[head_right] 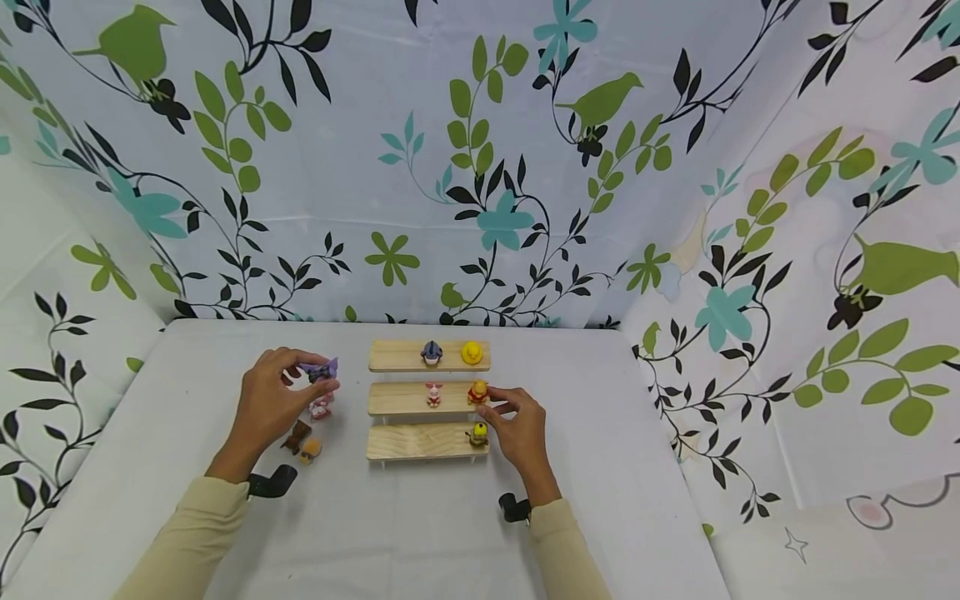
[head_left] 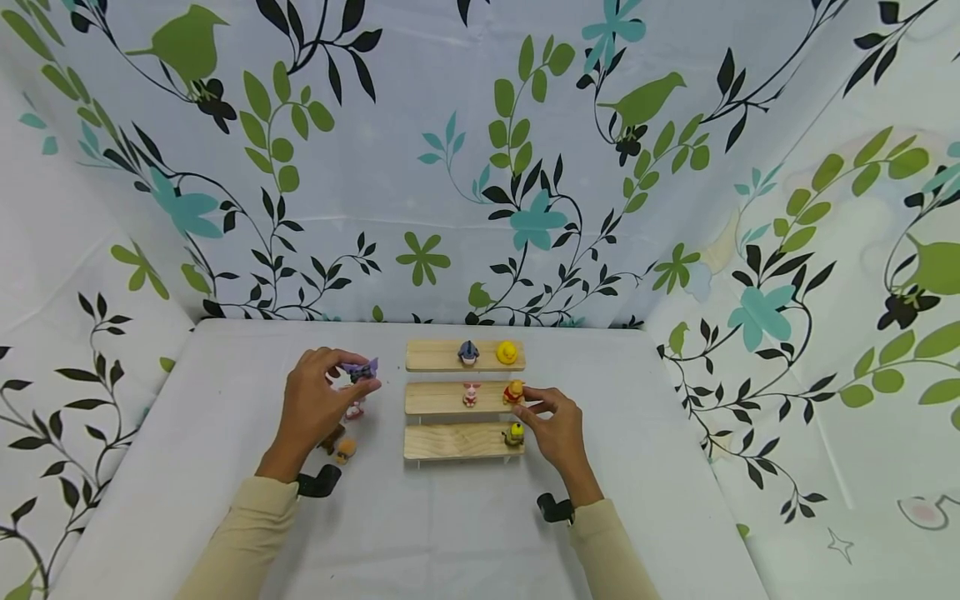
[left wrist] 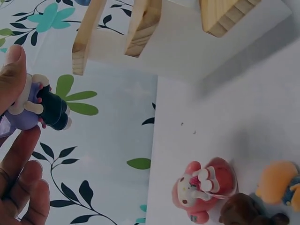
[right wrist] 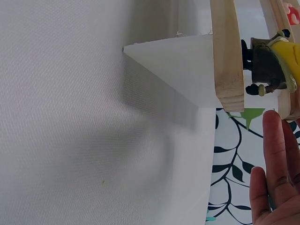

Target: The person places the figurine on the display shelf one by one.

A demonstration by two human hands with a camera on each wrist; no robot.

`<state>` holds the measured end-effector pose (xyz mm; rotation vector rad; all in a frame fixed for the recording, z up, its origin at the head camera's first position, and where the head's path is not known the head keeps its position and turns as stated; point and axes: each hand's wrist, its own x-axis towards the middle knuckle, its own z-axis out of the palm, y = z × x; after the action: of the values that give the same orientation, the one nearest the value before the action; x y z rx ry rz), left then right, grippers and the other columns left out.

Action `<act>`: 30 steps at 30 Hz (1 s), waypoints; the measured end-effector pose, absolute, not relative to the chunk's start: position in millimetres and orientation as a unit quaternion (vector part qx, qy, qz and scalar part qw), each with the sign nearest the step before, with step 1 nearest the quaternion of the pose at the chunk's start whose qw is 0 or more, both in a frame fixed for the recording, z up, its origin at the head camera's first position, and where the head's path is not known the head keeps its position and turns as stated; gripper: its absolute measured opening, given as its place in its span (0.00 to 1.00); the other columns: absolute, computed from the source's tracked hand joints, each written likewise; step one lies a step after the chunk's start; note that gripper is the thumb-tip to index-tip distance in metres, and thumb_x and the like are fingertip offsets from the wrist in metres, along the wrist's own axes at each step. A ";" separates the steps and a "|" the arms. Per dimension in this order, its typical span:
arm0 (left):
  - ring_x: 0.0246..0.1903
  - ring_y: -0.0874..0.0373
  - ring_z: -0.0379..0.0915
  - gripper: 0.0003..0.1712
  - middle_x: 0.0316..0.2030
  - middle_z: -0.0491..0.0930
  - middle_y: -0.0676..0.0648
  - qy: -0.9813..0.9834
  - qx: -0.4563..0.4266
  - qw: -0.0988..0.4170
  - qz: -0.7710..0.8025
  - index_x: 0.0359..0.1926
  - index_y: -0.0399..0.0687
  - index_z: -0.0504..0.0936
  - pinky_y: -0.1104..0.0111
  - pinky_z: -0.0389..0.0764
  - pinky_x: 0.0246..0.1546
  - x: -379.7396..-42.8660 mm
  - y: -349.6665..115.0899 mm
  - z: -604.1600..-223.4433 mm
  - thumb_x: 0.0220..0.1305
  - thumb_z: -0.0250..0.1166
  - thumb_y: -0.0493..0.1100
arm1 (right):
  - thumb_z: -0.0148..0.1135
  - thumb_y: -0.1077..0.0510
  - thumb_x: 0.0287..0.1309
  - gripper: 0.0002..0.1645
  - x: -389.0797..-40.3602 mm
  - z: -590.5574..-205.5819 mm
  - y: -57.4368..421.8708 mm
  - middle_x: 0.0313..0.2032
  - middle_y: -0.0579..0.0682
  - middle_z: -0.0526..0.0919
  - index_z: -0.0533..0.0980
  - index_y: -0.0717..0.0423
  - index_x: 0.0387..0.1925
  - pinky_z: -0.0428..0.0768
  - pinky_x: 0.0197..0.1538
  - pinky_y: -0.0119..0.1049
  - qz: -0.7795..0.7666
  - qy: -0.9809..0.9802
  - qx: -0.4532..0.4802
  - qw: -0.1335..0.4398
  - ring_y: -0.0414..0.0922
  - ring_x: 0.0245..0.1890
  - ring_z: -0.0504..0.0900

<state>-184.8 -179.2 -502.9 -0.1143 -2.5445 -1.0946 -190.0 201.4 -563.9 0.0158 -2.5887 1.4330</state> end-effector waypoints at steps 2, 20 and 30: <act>0.43 0.53 0.72 0.23 0.42 0.85 0.45 -0.900 -0.045 0.187 -0.390 0.49 0.50 0.90 0.59 0.74 0.42 -186.1 -177.3 -500.7 0.55 0.85 0.52 | 0.80 0.53 0.58 0.21 -190.1 -563.0 201.1 0.47 0.44 0.90 0.89 0.47 0.54 0.86 0.50 0.41 0.484 -0.871 0.002 0.089 0.43 0.43 0.88; 0.43 0.53 0.74 0.23 0.42 0.87 0.45 -0.894 -0.066 0.199 -0.396 0.48 0.50 0.90 0.59 0.75 0.41 -195.6 -166.4 -490.8 0.54 0.85 0.52 | 0.79 0.54 0.59 0.22 -190.8 -563.7 202.3 0.47 0.46 0.89 0.88 0.48 0.55 0.85 0.55 0.54 0.490 -0.868 0.002 0.080 0.47 0.43 0.88; 0.42 0.54 0.73 0.23 0.41 0.87 0.46 -0.892 -0.076 0.204 -0.397 0.48 0.50 0.90 0.61 0.74 0.40 -198.0 -161.1 -484.6 0.53 0.86 0.51 | 0.79 0.54 0.59 0.21 -190.2 -563.2 201.0 0.48 0.45 0.90 0.89 0.47 0.54 0.86 0.51 0.44 0.482 -0.872 0.001 0.088 0.44 0.42 0.88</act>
<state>-198.0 -161.1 -484.6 -0.2110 -2.4875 -1.1062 -190.2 201.0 -563.2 0.0037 -2.5961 1.4346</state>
